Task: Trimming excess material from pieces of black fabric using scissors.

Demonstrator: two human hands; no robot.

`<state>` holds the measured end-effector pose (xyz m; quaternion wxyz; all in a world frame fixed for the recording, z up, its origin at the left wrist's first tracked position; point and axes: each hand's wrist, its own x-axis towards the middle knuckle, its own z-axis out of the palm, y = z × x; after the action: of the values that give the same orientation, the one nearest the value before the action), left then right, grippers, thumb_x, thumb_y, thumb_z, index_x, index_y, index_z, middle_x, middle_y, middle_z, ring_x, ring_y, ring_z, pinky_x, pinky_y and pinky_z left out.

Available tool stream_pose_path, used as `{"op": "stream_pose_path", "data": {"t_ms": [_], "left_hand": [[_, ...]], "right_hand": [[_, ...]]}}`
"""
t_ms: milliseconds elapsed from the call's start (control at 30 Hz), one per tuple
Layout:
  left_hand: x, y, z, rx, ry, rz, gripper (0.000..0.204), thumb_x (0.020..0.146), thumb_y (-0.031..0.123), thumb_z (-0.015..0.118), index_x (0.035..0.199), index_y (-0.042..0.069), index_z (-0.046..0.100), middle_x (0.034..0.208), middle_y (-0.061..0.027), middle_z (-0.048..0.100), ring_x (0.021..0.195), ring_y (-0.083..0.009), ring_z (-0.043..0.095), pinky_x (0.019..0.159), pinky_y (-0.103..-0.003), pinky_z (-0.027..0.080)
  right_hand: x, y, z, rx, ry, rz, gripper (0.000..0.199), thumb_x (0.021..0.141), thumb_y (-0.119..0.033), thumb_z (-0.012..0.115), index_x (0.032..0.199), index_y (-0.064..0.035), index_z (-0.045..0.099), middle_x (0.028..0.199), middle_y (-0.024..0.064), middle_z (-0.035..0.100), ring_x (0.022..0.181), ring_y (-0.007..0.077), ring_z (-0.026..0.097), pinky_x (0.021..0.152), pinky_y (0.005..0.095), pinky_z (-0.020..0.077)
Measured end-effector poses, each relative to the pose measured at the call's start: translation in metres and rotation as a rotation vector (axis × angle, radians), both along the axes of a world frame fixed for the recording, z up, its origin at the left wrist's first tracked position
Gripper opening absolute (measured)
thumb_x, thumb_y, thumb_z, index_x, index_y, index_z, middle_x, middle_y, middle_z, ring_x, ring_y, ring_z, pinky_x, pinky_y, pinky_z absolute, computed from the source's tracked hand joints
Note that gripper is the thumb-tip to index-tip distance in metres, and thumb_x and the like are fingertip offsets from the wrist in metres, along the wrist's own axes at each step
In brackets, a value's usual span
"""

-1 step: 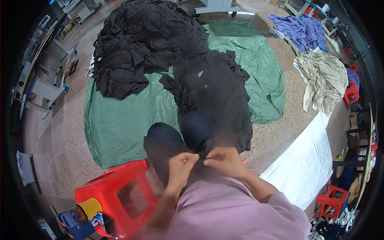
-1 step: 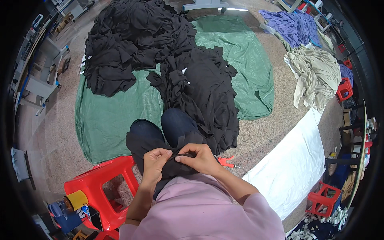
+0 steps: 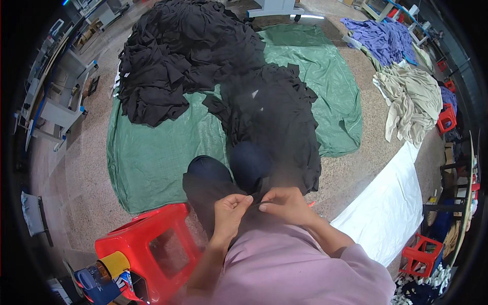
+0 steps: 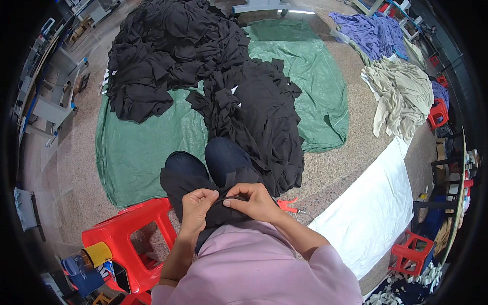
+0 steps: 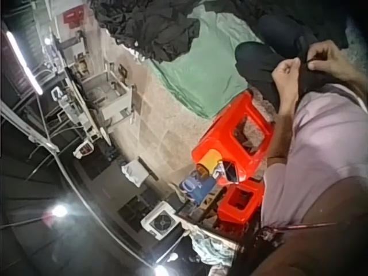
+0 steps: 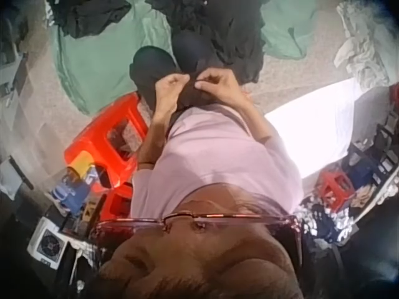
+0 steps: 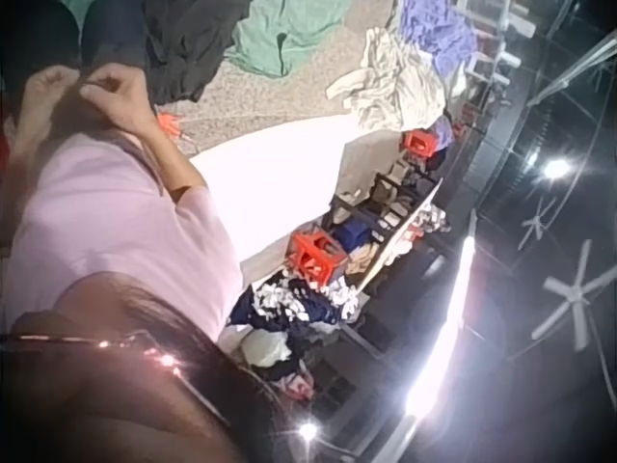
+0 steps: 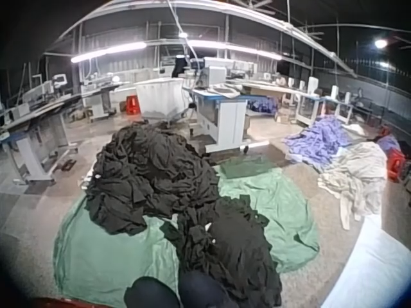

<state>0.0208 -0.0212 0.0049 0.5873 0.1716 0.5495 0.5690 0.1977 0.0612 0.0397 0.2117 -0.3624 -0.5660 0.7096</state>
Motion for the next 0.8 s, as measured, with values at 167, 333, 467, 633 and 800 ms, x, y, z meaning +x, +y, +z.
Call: {"op": "stream_pose_path", "data": {"t_ms": [167, 333, 467, 633, 800], "left_hand": [[0.005, 0.004, 0.001, 0.025, 0.067, 0.037, 0.008, 0.089, 0.006, 0.072, 0.088, -0.001, 0.070, 0.074, 0.0029, 0.064, 0.063, -0.0007, 0.051, 0.055, -0.017, 0.038], [0.006, 0.000, -0.006, 0.057, 0.081, -0.018, 0.006, 0.090, 0.002, 0.067, 0.092, -0.003, 0.070, 0.081, -0.0016, 0.068, 0.070, -0.0050, 0.059, 0.065, -0.018, 0.046], [0.000, -0.005, -0.009, 0.060, -0.175, -0.003, 0.007, 0.092, 0.002, 0.062, 0.092, -0.002, 0.069, 0.083, -0.0027, 0.068, 0.073, -0.0072, 0.062, 0.069, -0.020, 0.048], [-0.005, -0.003, -0.008, 0.025, -0.209, -0.046, 0.006, 0.091, 0.002, 0.064, 0.090, -0.002, 0.068, 0.081, -0.0015, 0.067, 0.070, -0.0056, 0.060, 0.066, -0.019, 0.047], [-0.009, 0.000, 0.004, 0.103, 0.181, -0.194, 0.007, 0.091, 0.002, 0.066, 0.088, -0.002, 0.070, 0.079, 0.0007, 0.064, 0.069, -0.0033, 0.054, 0.062, -0.019, 0.042]], "right_hand": [[-0.006, -0.013, 0.004, -0.100, 0.281, 0.049, 0.009, 0.090, -0.003, 0.068, 0.098, -0.0006, 0.064, 0.086, -0.0053, 0.060, 0.079, 0.0019, 0.054, 0.070, 0.0194, 0.0433], [-0.013, -0.008, -0.010, 0.187, 0.100, -0.103, 0.008, 0.086, -0.004, 0.068, 0.093, -0.0003, 0.064, 0.085, 0.0027, 0.062, 0.075, 0.0128, 0.059, 0.068, 0.0263, 0.0460], [-0.015, -0.006, -0.001, 0.611, -0.110, -0.073, 0.011, 0.079, -0.003, 0.070, 0.089, 0.0009, 0.066, 0.082, 0.0127, 0.064, 0.073, 0.0254, 0.063, 0.066, 0.0318, 0.0482], [-0.012, -0.001, 0.002, 0.563, -0.123, -0.001, 0.013, 0.079, -0.004, 0.072, 0.090, -0.0003, 0.070, 0.081, 0.0119, 0.065, 0.074, 0.0263, 0.064, 0.067, 0.0331, 0.0493], [-0.012, -0.004, -0.003, 0.586, -0.145, 0.013, 0.014, 0.078, -0.004, 0.074, 0.091, -0.0013, 0.071, 0.081, 0.0111, 0.065, 0.075, 0.0258, 0.064, 0.066, 0.0335, 0.0498]]}}
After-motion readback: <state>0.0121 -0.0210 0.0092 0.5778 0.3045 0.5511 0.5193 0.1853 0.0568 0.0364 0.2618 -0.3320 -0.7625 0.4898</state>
